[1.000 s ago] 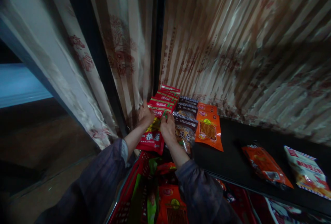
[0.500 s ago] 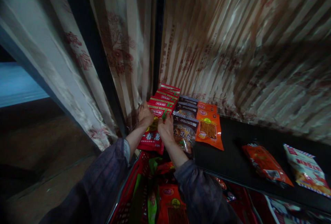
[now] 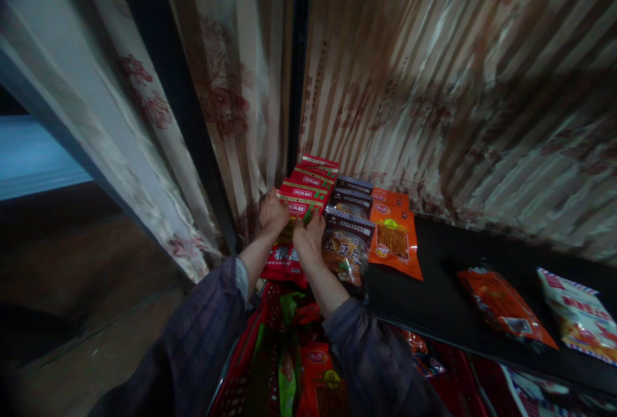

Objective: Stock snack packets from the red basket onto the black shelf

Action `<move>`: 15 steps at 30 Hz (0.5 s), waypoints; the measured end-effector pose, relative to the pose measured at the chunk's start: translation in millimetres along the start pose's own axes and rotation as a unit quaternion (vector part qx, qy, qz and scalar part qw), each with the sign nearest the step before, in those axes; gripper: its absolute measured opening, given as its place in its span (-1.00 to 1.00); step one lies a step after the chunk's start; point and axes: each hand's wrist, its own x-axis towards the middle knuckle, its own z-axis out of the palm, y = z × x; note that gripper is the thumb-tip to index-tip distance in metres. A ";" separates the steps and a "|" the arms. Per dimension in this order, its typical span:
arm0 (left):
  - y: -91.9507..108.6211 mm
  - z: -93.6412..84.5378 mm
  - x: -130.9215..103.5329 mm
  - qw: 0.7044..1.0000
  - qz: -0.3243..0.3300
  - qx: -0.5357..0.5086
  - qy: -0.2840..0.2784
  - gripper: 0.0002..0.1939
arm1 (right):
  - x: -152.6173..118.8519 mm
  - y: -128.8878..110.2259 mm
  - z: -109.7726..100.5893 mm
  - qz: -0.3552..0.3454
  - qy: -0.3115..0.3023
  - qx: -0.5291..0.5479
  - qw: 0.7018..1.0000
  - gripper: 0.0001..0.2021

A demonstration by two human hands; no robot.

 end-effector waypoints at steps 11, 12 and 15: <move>-0.2 5.1 7.3 0.999 -0.017 -0.012 0.044 -0.59 | 14.8 -8.9 2.3 0.049 0.047 0.021 0.998 -0.37; 0.5 4.0 7.8 0.999 -0.020 -0.014 0.043 -0.62 | 16.5 -6.3 3.3 0.041 0.046 0.028 0.998 -0.37; 2.3 1.2 9.5 0.998 -0.034 -0.028 0.041 -0.68 | 19.8 -2.3 4.9 0.031 0.050 0.041 0.997 -0.38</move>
